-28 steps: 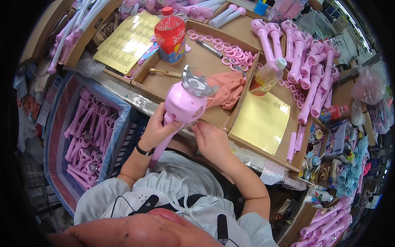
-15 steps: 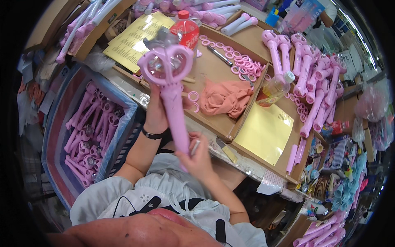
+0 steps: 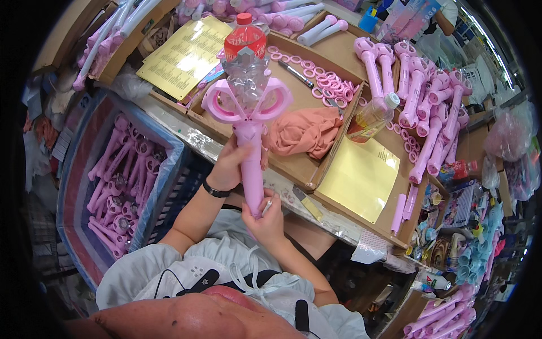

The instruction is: The person assembles pink light sticks by inserting a small metal piece into the top, wiping the surface with a cloth, and using a wooden stick to clean or adjust the interior. They repeat this process on multiple units, handling each one individually and placing finished items aside.

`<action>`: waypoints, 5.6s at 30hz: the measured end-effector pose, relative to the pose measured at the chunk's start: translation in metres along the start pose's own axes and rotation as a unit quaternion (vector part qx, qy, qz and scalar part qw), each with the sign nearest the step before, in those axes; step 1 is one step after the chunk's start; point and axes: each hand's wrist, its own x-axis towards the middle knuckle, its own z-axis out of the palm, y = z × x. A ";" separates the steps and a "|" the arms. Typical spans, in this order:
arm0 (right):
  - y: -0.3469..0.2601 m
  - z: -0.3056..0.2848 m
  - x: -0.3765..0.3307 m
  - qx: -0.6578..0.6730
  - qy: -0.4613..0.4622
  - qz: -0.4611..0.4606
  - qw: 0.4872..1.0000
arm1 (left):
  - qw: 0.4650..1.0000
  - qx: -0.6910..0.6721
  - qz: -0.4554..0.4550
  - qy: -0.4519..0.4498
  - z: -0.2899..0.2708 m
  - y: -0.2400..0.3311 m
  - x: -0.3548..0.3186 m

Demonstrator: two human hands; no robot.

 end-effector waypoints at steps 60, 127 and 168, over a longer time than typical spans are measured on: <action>0.014 -0.153 0.074 -0.462 0.049 0.017 0.885 | 0.988 -0.060 0.091 0.108 -0.024 0.033 -0.039; -0.064 -0.143 0.077 0.334 0.147 -0.068 0.929 | 0.954 -0.277 0.110 0.016 -0.001 0.028 -0.065; -0.073 -0.062 0.059 0.157 0.119 -0.016 0.980 | 0.969 -0.196 0.149 0.017 0.014 0.028 -0.084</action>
